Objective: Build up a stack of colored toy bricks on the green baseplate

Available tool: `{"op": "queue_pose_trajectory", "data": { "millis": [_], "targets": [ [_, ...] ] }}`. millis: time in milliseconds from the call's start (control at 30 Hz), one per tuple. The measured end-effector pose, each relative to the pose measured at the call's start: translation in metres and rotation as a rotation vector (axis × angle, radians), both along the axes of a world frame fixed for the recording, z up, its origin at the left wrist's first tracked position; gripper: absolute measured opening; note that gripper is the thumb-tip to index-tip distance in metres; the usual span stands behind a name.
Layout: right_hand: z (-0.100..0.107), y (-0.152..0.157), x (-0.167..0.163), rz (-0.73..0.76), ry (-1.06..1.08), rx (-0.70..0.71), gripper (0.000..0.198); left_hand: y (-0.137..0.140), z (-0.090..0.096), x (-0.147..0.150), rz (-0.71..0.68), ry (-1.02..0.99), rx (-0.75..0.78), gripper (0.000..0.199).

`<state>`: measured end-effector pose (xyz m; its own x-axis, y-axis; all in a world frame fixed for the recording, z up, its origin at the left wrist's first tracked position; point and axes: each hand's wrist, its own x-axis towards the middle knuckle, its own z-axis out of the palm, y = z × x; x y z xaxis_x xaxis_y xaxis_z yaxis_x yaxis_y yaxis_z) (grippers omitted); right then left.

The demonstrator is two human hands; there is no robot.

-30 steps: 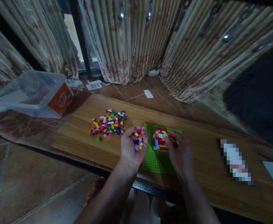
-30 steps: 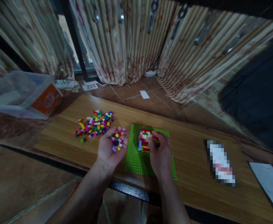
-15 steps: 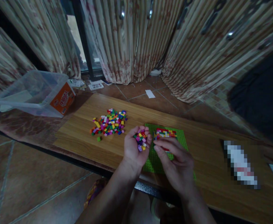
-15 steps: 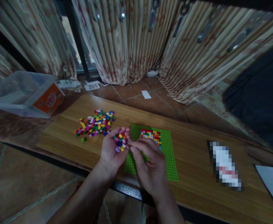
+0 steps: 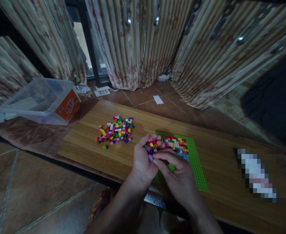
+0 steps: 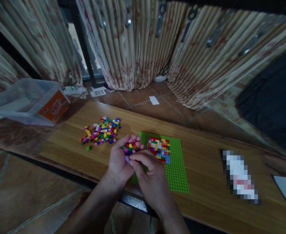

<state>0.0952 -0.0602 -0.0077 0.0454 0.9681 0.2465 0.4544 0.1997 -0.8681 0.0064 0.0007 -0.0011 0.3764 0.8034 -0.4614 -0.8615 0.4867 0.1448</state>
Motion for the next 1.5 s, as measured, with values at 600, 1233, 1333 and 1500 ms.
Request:
{"op": "queue_pose_trajectory", "data": {
  "millis": [600,1233,1333,1500],
  "targets": [
    [-0.014,0.005,0.065,-0.242,-0.357,0.136,0.019,0.006,0.002,-0.004,0.102,-0.017,-0.098,0.022],
    [-0.025,0.011,0.059,-0.284,-0.48,0.139,0.029,0.006,0.003,-0.007,0.109,-0.02,-0.113,0.022],
    [-0.023,0.011,0.06,-0.335,-0.411,0.093,0.027,0.006,0.003,-0.007,0.111,-0.015,-0.113,0.022],
    [-0.02,0.012,0.061,-0.451,-0.355,0.05,0.029,0.007,0.003,-0.007,0.111,-0.013,-0.114,0.022]
  ]
}}
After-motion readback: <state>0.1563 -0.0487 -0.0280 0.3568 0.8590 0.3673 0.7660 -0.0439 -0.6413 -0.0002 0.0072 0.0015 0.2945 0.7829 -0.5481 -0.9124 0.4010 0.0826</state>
